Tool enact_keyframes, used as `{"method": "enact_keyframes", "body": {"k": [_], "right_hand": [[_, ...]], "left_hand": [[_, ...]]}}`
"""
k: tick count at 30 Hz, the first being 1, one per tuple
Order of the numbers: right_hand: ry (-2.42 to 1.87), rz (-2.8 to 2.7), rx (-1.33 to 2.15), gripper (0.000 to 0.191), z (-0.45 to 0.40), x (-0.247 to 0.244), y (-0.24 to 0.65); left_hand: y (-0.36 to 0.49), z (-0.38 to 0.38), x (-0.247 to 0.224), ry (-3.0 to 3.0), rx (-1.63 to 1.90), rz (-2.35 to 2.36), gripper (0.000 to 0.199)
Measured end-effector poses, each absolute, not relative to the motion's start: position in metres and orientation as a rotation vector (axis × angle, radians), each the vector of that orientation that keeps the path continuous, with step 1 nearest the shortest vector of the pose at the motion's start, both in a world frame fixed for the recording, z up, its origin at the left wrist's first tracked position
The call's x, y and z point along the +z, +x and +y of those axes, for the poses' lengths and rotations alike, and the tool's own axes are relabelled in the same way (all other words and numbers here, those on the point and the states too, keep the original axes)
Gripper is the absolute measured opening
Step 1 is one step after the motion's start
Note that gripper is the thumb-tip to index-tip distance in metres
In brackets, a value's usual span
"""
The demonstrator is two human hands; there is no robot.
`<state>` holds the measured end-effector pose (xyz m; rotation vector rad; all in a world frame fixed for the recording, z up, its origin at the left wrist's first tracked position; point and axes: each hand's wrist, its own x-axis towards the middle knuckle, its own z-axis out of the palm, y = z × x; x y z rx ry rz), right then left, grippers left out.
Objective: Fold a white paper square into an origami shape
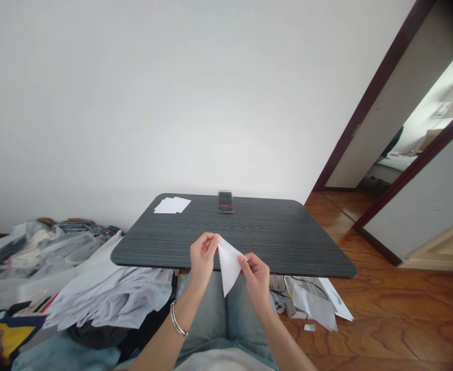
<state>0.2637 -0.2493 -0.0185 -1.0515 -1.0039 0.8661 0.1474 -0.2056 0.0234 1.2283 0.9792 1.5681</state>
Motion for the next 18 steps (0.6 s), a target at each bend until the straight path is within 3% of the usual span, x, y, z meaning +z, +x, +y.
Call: {"method": "enact_keyframes", "body": {"k": [18], "right_hand": [[-1.065,-1.003,0.885,0.037,-0.2491,-0.0216,0.2592]], "left_hand": [[0.1575,-0.2066,0.0198,1.07,1.64,0.986,0.023]]}}
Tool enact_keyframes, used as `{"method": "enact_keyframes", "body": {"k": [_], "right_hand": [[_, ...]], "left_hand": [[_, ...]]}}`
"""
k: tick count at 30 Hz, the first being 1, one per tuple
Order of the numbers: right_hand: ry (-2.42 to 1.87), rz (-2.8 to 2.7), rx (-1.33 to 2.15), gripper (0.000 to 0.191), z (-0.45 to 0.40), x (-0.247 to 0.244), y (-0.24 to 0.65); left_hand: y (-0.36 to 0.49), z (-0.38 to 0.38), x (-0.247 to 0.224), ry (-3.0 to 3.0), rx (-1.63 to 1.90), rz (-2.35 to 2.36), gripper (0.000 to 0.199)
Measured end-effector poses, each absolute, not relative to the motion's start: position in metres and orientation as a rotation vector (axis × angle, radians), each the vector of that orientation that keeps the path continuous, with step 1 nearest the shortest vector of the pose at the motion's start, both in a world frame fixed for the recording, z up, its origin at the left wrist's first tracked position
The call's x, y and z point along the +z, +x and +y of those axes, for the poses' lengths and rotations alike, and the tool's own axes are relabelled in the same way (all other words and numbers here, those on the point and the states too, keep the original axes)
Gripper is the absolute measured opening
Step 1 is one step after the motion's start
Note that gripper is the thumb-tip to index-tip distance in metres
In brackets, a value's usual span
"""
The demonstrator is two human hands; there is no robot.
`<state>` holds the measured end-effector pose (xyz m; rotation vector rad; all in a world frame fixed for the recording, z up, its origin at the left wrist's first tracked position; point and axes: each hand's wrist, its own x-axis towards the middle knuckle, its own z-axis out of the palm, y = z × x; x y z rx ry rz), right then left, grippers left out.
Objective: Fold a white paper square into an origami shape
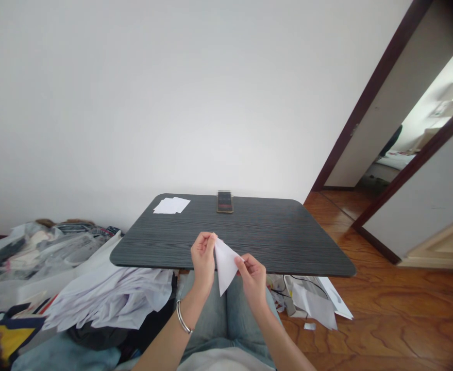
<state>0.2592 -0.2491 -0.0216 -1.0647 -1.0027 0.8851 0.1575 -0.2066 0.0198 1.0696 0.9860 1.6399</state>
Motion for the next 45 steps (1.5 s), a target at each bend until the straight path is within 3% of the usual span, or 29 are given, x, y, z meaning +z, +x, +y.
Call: {"method": "enact_keyframes", "body": {"k": [22,26,30,38,45], "right_hand": [[-1.054,-1.036,0.909,0.033,-0.242,-0.024,0.266],[-1.061,-1.031,0.904,0.033,-0.24,-0.027,0.27],[-1.055,-1.036,0.906,0.035,-0.24,-0.026,0.269],[-1.076,-1.06,0.916,0.036,-0.237,-0.028,0.269],[-1.181,-1.038,0.91,0.035,-0.211,-0.03,0.291]], "left_hand": [[0.137,-0.191,0.001,0.946,1.691,1.037,0.027],[0.131,-0.193,0.004,1.05,1.54,0.989,0.034],[0.136,-0.198,0.005,1.154,1.407,0.962,0.025],[0.142,-0.198,0.007,1.042,1.472,0.913,0.022],[0.127,-0.192,0.002,1.213,1.112,0.964,0.025]]}}
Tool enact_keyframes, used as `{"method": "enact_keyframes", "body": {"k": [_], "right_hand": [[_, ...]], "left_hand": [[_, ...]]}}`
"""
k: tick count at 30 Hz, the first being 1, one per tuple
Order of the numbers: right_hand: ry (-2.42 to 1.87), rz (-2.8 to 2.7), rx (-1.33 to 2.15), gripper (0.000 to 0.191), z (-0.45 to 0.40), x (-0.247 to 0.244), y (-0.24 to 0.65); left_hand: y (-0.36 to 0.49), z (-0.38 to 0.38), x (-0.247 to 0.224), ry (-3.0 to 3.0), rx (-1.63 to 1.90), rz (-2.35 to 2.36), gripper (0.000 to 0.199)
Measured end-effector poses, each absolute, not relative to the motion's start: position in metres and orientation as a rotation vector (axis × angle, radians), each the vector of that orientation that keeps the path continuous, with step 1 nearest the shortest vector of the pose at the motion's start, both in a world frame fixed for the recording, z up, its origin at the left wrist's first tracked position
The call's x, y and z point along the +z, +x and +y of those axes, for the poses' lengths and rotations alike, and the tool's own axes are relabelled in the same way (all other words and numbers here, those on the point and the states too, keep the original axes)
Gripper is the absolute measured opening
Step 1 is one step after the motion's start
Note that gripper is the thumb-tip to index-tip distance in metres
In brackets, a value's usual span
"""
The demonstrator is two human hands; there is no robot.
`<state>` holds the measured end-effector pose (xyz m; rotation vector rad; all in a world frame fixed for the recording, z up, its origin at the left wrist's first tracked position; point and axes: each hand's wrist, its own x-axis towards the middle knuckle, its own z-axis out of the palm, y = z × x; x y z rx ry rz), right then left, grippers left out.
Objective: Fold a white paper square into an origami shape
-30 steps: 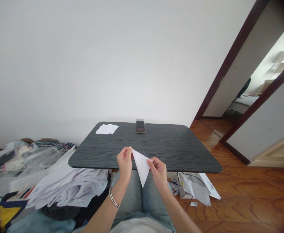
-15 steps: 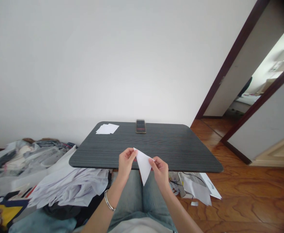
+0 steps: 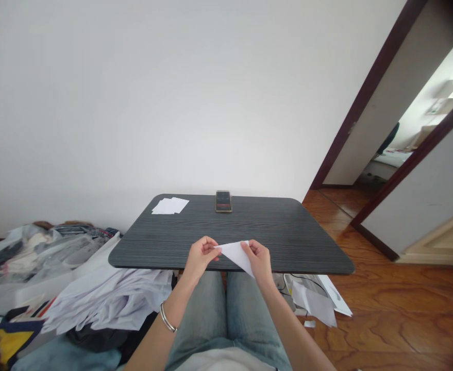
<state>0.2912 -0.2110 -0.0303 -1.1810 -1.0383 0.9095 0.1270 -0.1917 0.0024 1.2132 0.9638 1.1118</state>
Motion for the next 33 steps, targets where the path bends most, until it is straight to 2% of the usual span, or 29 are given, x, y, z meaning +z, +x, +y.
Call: {"method": "enact_keyframes", "body": {"k": [3,6,13,17,24,33], "right_hand": [[-1.196,-1.11,0.965,0.035,-0.202,-0.031,0.294],[-1.187,-1.167,1.053,0.035,-0.2,-0.03,0.294],[-1.196,-1.293,1.299,0.033,-0.208,-0.033,0.302],[-1.247,-1.222,1.26,0.034,-0.21,-0.034,0.307],[-1.291,-1.243,1.23,0.03,-0.21,-0.03,0.304],[-1.278,-1.324,1.237,0.032,-0.212,-0.031,0.304]], "left_hand": [[0.127,-0.191,-0.002,1.293,0.974,0.981,0.027],[0.129,-0.19,-0.004,1.363,0.913,1.04,0.02],[0.126,-0.188,-0.007,1.301,1.06,1.111,0.022],[0.124,-0.188,-0.009,1.265,1.007,1.099,0.023],[0.123,-0.191,-0.004,1.421,0.69,1.106,0.025],[0.126,-0.193,-0.004,1.439,0.598,1.096,0.025]]}}
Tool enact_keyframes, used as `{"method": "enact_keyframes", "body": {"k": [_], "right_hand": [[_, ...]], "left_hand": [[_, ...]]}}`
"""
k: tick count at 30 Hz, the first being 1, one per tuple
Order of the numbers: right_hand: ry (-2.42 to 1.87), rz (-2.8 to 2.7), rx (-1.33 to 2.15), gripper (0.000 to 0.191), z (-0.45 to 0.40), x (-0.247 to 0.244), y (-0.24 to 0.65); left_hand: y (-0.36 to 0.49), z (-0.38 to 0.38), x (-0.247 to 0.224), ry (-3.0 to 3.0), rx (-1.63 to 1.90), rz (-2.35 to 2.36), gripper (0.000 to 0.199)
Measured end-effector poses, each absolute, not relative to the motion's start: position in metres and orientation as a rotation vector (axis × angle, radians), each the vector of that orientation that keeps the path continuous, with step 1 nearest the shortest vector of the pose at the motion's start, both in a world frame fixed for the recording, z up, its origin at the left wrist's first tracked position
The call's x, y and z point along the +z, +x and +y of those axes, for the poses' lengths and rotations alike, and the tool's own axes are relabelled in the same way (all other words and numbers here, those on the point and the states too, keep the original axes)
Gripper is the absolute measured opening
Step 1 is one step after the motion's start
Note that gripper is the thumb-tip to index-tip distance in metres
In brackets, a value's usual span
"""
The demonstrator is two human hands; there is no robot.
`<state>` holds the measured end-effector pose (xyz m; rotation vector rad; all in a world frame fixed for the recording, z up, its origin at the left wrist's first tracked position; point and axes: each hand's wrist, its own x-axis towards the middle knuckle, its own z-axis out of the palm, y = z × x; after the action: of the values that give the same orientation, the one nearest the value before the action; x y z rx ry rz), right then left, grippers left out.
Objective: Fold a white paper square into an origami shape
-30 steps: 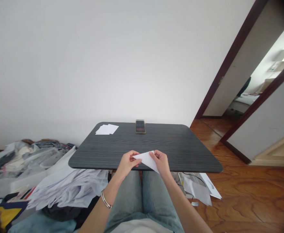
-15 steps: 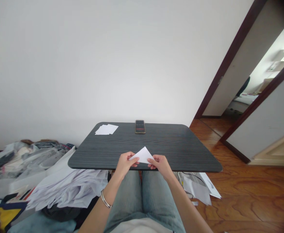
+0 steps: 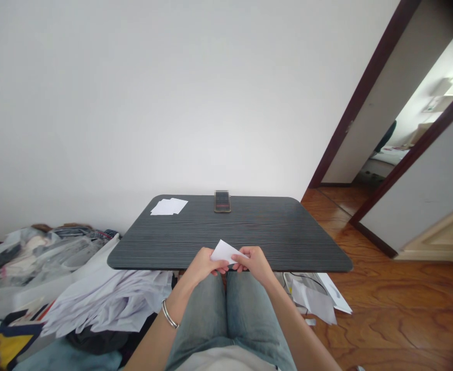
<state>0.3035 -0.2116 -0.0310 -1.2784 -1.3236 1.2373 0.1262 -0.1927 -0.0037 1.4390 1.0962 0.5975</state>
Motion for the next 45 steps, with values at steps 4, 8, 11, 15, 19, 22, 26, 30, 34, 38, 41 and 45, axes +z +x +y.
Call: {"method": "enact_keyframes", "body": {"k": [4,8,11,15,19,22,26,30,34,38,41,45], "right_hand": [[-1.233,-1.379,1.31,0.033,-0.214,-0.029,0.312],[-1.256,-1.383,1.323,0.033,-0.216,-0.026,0.318],[-1.261,-1.398,1.307,0.032,-0.216,-0.028,0.32],[-1.343,-1.428,1.171,0.031,-0.21,-0.037,0.323],[-1.538,-1.578,0.83,0.029,-0.203,-0.042,0.329],[-1.714,-1.671,0.589,0.026,-0.199,-0.04,0.329],[-1.884,-1.743,0.355,0.023,-0.197,-0.039,0.325],[-1.899,-1.774,0.177,0.017,-0.197,-0.043,0.324],[-1.709,-1.825,0.031,0.005,-0.197,-0.047,0.323],[-1.424,-2.01,-0.05,0.025,-0.2,-0.052,0.318],[-1.295,-2.105,-0.061,0.036,-0.205,-0.058,0.313],[-1.271,-2.126,-0.098,0.041,-0.212,-0.065,0.31]], "left_hand": [[0.123,-0.193,-0.003,1.389,0.596,1.114,0.024],[0.12,-0.192,-0.001,1.382,0.579,1.112,0.025],[0.118,-0.189,-0.003,1.382,0.564,1.102,0.026],[0.11,-0.18,-0.013,1.408,0.573,1.084,0.026],[0.104,-0.167,-0.024,1.56,0.701,1.211,0.021],[0.105,-0.161,-0.027,1.701,0.796,1.283,0.018],[0.111,-0.161,-0.03,1.979,0.825,1.414,0.018],[0.117,-0.167,-0.033,2.11,0.883,1.504,0.023],[0.122,-0.175,-0.035,2.498,0.861,1.385,0.026],[0.123,-0.182,-0.038,2.78,0.687,1.168,0.027],[0.124,-0.187,-0.041,2.855,0.627,1.203,0.027],[0.129,-0.199,-0.046,2.858,0.631,1.322,0.035]]}}
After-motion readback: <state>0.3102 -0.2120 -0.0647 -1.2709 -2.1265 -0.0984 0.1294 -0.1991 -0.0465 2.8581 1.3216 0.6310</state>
